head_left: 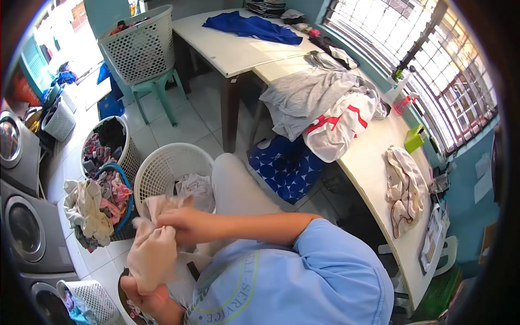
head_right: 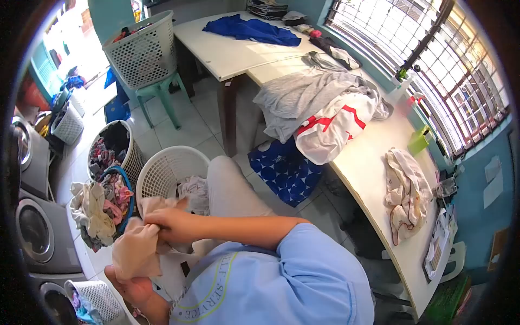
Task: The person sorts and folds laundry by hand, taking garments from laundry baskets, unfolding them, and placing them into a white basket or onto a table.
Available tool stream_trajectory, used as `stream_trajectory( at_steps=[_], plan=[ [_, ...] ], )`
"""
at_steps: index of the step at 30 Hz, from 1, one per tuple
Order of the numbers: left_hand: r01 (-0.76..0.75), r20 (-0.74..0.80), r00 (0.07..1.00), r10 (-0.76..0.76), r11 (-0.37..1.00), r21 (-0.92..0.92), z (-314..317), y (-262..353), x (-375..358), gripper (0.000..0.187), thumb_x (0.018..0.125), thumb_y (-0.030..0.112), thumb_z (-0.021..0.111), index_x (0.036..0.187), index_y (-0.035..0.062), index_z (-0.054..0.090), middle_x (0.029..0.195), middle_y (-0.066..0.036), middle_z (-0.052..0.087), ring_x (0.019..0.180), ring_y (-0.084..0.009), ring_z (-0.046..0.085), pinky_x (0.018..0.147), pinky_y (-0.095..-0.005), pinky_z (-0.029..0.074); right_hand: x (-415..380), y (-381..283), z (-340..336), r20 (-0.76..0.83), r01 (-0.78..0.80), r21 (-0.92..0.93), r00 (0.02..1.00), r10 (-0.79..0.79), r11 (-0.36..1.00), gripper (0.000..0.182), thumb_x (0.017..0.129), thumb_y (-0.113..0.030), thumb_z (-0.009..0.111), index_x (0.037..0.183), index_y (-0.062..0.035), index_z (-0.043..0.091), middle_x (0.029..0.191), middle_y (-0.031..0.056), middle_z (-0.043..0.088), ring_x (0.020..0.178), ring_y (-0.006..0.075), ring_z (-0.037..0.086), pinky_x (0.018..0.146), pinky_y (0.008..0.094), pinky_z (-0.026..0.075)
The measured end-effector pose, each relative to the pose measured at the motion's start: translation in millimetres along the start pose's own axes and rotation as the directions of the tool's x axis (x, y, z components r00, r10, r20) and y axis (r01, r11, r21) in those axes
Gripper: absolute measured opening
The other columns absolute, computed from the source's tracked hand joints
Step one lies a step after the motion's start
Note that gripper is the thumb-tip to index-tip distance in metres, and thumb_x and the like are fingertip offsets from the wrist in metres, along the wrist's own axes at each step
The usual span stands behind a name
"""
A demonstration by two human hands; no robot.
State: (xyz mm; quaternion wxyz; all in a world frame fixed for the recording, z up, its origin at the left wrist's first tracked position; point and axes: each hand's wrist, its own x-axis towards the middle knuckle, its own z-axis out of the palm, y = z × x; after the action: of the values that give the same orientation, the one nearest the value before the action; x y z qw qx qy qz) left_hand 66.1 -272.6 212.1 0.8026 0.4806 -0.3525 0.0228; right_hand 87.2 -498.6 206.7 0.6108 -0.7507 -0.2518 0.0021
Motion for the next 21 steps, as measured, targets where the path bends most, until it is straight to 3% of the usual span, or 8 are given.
stream_trajectory(
  at_steps=[2,4,6,12,13,15,19,21],
  plan=[
    [0.067,-0.097,0.993,-0.066,0.998,0.008,-6.9,-3.2,-2.7,0.031,0.094,0.026,0.054,0.112,0.003,0.046,0.114,-0.017,0.054,0.108,-0.0291,0.054,0.092,-0.0466,0.045,-4.2,-18.3,-12.8,-0.069,-0.207,0.18,0.973,0.222,0.962,0.02,0.076,-0.007,0.06,0.096,-0.0019,0.057,0.085,0.0105,0.062,0.082,0.0228,0.06,0.076,0.033,0.046],
    [0.137,-0.189,0.973,-0.132,0.99,0.015,0.2,-5.6,3.9,0.028,0.095,0.024,0.052,0.113,0.0029,0.046,0.113,-0.016,0.055,0.107,-0.0279,0.055,0.089,-0.0451,0.047,-5.7,-3.7,-24.3,-0.16,-0.133,0.204,0.973,0.167,0.97,0.019,0.078,-0.007,0.06,0.096,-0.0019,0.057,0.085,0.0095,0.062,0.082,0.0188,0.059,0.075,0.0313,0.046],
    [0.308,-0.558,0.788,-0.262,0.951,-0.011,16.0,-12.0,10.8,0.023,0.094,0.021,0.053,0.106,0.0016,0.047,0.103,-0.013,0.057,0.092,-0.0194,0.06,0.076,-0.0366,0.051,-9.6,-2.5,-37.7,-0.239,-0.07,0.247,0.962,0.131,0.966,0.017,0.083,-0.008,0.056,0.099,-0.002,0.058,0.086,0.0054,0.061,0.083,0.0087,0.054,0.074,0.0269,0.045],
    [0.6,-0.181,0.797,-0.577,0.791,0.118,29.3,-19.3,0.0,0.028,0.095,0.015,0.049,0.12,0.0025,0.044,0.114,-0.011,0.055,0.087,-0.0166,0.062,0.078,-0.0303,0.049,-34.7,-66.7,-74.3,-0.444,-0.03,0.394,0.869,0.219,0.918,0.021,0.081,-0.005,0.054,0.102,-0.0025,0.058,0.091,0.0005,0.059,0.086,0.0062,0.052,0.074,0.0226,0.044],
    [0.632,-0.095,0.77,-0.631,0.734,0.248,29.8,-16.9,-2.2,0.03,0.095,0.016,0.049,0.122,0.0037,0.044,0.116,-0.01,0.055,0.087,-0.0155,0.061,0.077,-0.0295,0.049,-46.1,-51.6,-95.1,-0.521,0.051,0.178,0.852,0.05,0.983,0.024,0.081,-0.006,0.055,0.105,-0.0035,0.058,0.094,0.0009,0.059,0.087,0.0062,0.053,0.073,0.0219,0.044],
    [0.633,-0.029,0.757,-0.653,0.721,0.282,16.0,-20.8,-13.7,0.035,0.093,0.013,0.052,0.124,0.0025,0.043,0.119,-0.01,0.054,0.089,-0.0158,0.061,0.078,-0.0288,0.048,-63.9,-66.1,-121.7,-0.842,-0.08,0.257,0.471,0.264,0.963,0.028,0.082,-0.012,0.059,0.109,-0.0053,0.055,0.094,0.002,0.058,0.082,0.0089,0.054,0.068,0.0251,0.046],
    [0.676,-0.09,0.631,-0.771,0.489,0.551,-35.3,-21.7,-52.2,0.031,0.091,0.011,0.055,0.12,0.0011,0.051,0.109,-0.008,0.06,0.086,-0.0122,0.061,0.077,-0.0262,0.048,-186.8,-39.5,-289.1,-0.983,0.152,0.091,0.171,0.065,0.984,0.043,0.092,-0.033,0.048,0.125,-0.006,0.049,0.12,0.0106,0.053,0.109,0.0228,0.05,0.089,0.041,0.045],
    [0.648,-0.273,0.711,-0.648,0.453,0.612,-66.7,-29.5,-81.6,0.022,0.089,0.011,0.058,0.108,0.002,0.06,0.081,-0.004,0.063,0.075,-0.0095,0.059,0.069,-0.0245,0.047,-223.3,-60.0,-337.1,-0.999,0.308,-0.02,0.021,-0.028,0.951,0.045,0.093,-0.035,0.048,0.125,-0.0038,0.049,0.122,0.0144,0.055,0.11,0.0281,0.053,0.09,0.0474,0.047]
  ],
)
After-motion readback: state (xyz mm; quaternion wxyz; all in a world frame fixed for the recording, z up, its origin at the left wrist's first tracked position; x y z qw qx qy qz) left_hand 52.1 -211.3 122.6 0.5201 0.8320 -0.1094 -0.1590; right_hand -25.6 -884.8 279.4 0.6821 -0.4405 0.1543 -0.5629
